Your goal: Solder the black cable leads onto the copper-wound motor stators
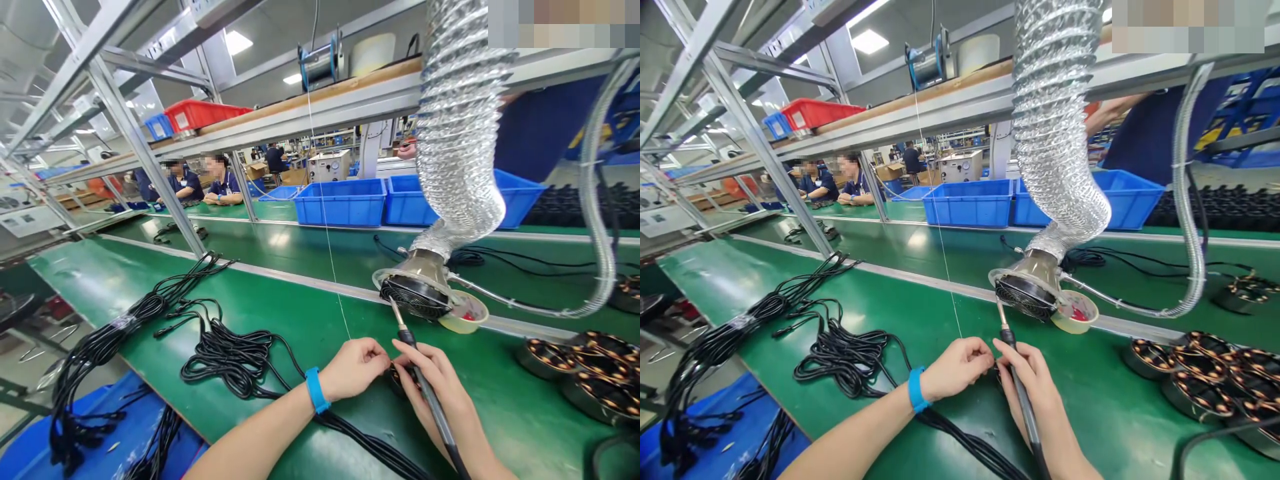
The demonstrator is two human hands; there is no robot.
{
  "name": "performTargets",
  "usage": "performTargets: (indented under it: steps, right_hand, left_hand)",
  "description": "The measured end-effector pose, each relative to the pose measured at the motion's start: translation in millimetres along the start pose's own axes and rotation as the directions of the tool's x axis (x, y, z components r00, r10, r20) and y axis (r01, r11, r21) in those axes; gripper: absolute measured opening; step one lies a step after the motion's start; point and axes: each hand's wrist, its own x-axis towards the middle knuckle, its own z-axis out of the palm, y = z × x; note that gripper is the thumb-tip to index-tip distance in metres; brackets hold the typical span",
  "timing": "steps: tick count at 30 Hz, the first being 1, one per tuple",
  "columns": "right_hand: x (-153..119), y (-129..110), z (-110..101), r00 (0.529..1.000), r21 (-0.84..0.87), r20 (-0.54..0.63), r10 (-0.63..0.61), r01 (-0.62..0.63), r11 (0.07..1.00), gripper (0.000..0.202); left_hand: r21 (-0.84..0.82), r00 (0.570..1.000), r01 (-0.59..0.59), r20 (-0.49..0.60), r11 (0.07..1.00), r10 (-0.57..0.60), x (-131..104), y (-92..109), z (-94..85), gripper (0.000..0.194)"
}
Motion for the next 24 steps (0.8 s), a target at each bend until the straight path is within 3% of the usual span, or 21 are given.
performTargets:
  steps: [5,12,18,24]
  right_hand:
    - [0.9,-3.1,0.6,1.000,0.005,-0.001,-0.002,0.002,1.000,0.035]
    - [-0.7,-1.8,0.2,1.000,0.018,0.008,0.020,-0.020,1.000,0.035]
    - [-1.8,-1.0,0.9,1.000,0.020,0.022,0.009,-0.009,1.000,0.037]
    - [-3.8,2.2,2.6,0.998,-0.017,0.039,-0.041,0.041,0.999,0.040]
  left_hand:
    - [-0.120,0.997,0.078,0.017,0.990,-0.077,0.7,2.1,2.8,0.013]
    - [-0.101,0.994,0.068,0.095,0.993,-0.059,2.8,-2.3,-3.2,0.018]
    - [-0.294,0.982,0.177,0.114,0.939,-0.150,1.7,1.1,-1.8,0.025]
    - [-0.386,0.980,0.189,0.127,0.903,-0.151,-0.1,3.0,0.0,0.025]
